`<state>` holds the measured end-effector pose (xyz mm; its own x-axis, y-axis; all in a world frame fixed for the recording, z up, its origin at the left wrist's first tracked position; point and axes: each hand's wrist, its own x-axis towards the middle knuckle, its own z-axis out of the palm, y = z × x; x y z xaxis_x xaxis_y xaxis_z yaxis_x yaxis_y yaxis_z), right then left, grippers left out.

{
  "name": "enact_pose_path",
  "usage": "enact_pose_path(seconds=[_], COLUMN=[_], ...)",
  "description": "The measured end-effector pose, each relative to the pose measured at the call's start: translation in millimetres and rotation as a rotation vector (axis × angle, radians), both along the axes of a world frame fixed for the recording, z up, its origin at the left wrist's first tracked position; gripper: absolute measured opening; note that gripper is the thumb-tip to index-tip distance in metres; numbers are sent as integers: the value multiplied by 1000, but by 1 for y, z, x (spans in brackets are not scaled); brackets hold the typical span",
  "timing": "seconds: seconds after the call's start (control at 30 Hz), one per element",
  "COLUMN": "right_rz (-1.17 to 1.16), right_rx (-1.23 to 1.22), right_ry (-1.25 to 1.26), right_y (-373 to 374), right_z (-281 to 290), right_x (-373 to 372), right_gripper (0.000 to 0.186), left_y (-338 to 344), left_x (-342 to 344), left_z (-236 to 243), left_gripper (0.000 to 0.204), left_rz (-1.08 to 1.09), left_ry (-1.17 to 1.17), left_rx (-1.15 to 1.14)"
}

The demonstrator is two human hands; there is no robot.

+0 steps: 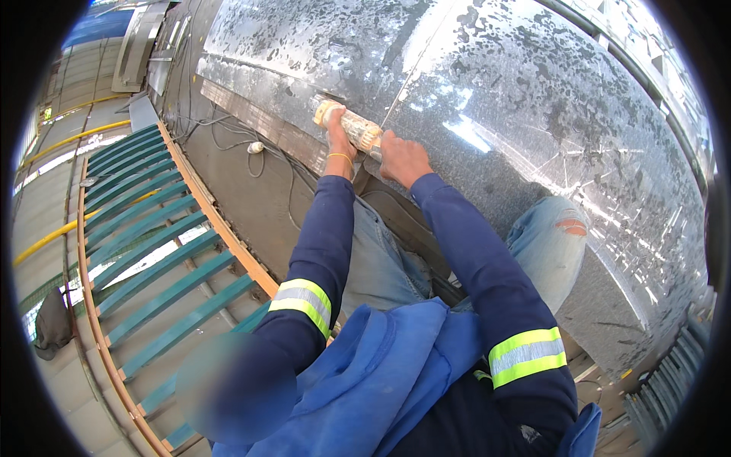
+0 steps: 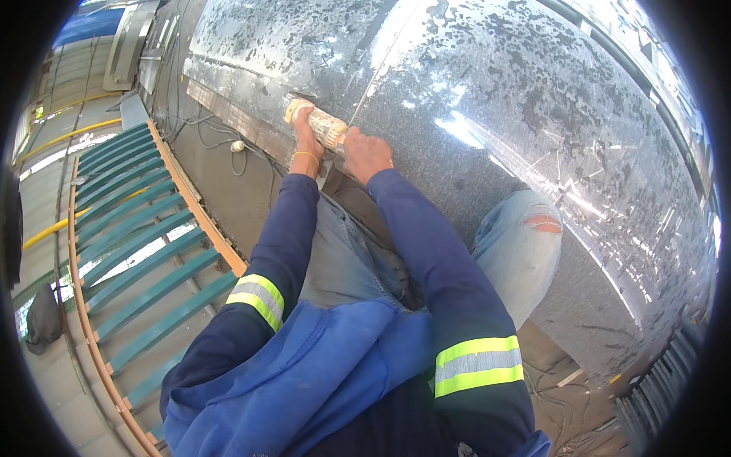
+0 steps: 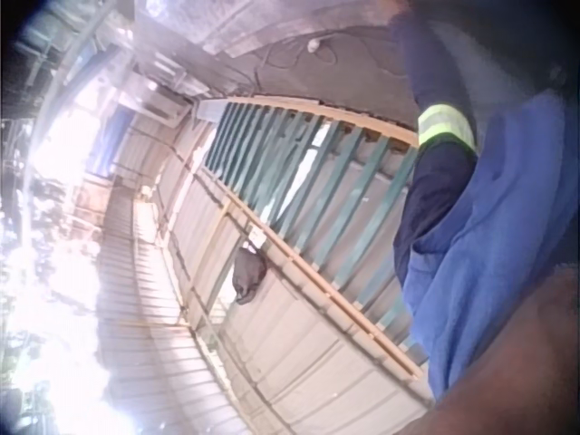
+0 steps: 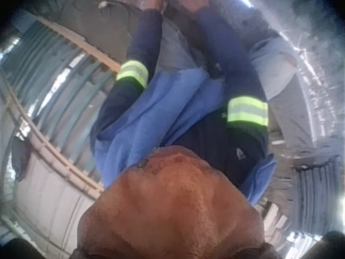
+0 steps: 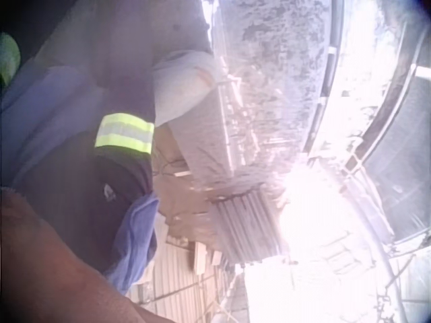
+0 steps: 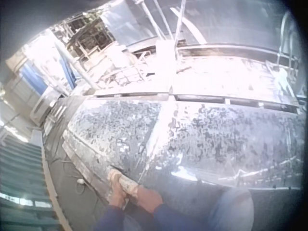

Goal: The person uses a handheld angle grinder to smooth the surface of a large, dark stone slab. The person holds the tool with both hands and moves it back and forth across the stone, generating dust as they work.

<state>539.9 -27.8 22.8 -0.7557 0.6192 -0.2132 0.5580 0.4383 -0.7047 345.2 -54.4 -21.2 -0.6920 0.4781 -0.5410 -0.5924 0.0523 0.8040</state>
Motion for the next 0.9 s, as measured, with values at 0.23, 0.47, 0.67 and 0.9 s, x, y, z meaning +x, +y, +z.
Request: enact_pose_path(seconds=[0.23, 0.47, 0.67, 0.9], right_rz=[18, 14, -16, 18], right_rx=[-11, -6, 41, 4], right_ry=[2, 19, -8, 61], right_y=[2, -1, 0, 3], right_z=[1, 8, -3, 8], right_x=[10, 17, -5, 23], right_gripper=[38, 39, 42, 34], left_y=[1, -5, 0, 0], left_x=[9, 9, -6, 19], left_z=[3, -2, 0, 3], left_gripper=[37, 44, 44, 33], left_rz=[-3, 27, 0, 15], left_ry=[-14, -11, 6, -4], left_rx=[-54, -43, -37, -58])
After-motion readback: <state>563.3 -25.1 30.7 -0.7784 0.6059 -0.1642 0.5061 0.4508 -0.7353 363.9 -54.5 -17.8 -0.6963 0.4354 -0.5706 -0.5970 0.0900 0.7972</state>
